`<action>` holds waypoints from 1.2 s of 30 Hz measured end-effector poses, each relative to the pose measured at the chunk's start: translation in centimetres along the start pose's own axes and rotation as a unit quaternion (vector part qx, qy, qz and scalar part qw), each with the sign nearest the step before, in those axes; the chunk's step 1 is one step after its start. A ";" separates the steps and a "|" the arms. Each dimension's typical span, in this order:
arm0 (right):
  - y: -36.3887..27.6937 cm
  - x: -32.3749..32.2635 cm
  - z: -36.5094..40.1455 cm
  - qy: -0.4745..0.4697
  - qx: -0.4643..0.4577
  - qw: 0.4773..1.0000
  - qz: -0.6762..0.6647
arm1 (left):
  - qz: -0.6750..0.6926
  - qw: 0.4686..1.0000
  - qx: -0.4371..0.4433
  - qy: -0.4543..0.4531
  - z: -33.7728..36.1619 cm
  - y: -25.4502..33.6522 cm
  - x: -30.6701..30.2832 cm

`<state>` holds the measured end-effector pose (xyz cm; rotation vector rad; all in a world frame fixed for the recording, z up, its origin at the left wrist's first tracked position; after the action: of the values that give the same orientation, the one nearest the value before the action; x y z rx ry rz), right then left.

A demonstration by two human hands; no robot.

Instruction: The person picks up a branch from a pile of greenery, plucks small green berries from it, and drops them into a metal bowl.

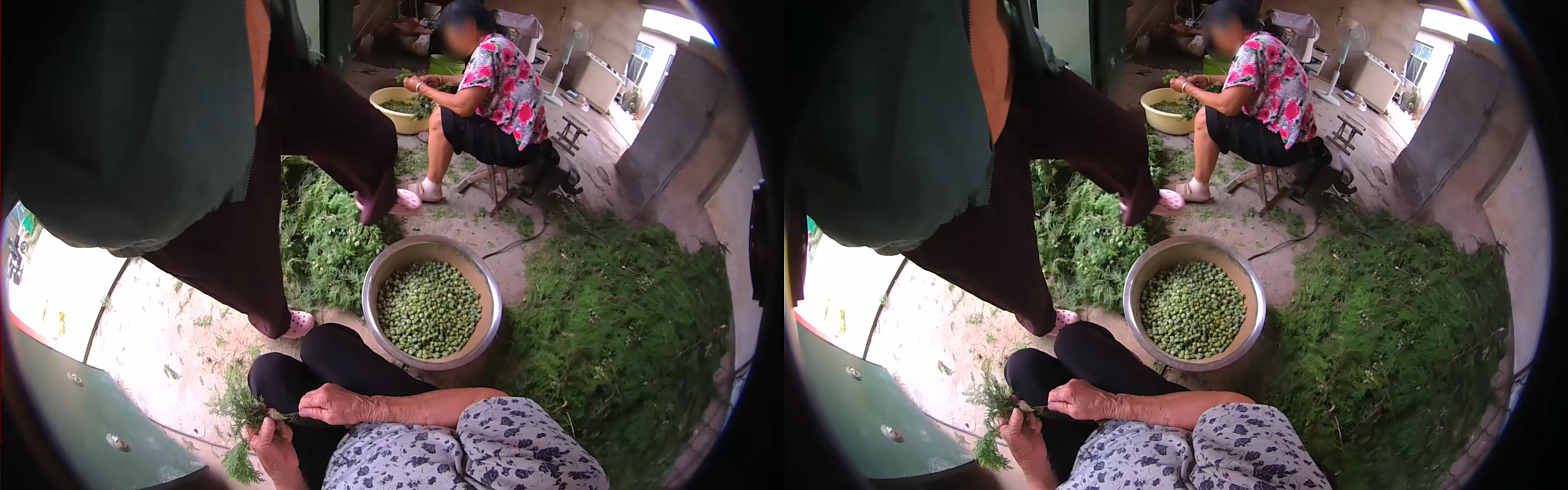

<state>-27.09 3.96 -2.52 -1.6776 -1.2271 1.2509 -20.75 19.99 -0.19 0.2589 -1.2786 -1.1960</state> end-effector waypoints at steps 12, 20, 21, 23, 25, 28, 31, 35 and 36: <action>-0.6 -0.2 -0.1 0.007 0.009 1.000 -0.024 | 0.060 0.992 -0.057 0.093 -2.2 0.7 -3.9; -2.3 -1.2 -4.2 0.121 0.057 0.991 -0.018 | 0.064 0.994 -0.001 0.083 -0.8 1.9 -2.0; -2.6 -1.0 -4.9 0.122 0.038 0.992 -0.004 | 0.029 0.994 -0.026 0.101 -0.5 2.0 -1.7; -2.2 0.7 -6.0 0.110 -0.005 0.994 0.013 | 0.024 0.994 -0.029 0.107 0.1 1.6 -0.4; -2.8 2.6 -6.3 0.065 -0.004 0.998 -0.026 | 0.042 0.996 0.007 0.078 -0.5 1.0 -1.7; -4.0 4.8 -6.4 -0.034 -0.007 0.999 -0.036 | 0.041 0.993 0.060 0.095 -0.3 2.1 -1.1; -4.3 5.5 -6.8 -0.120 -0.012 0.993 -0.018 | 0.003 0.979 0.091 0.183 -0.2 3.4 -2.0; -3.2 4.0 -8.4 -0.205 -0.031 0.976 0.065 | -0.036 0.969 0.080 0.233 -1.1 3.4 -8.3; -3.3 3.0 -9.0 -0.192 -0.047 0.976 0.087 | -0.047 0.959 0.047 0.274 -1.3 2.9 -10.6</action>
<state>-19.16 7.83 2.25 -1.6887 -1.4028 1.7087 -16.29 28.97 -4.79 0.6783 -0.8418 -1.0441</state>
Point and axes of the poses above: each hand's wrist, its own z-axis away from the middle knuckle, its own x-axis out of the palm, y = z × x, the point moved 1 cm from there along -z, towards the middle knuckle, and after that the axes turned 6 degrees about -x, right-handed, at the moved point
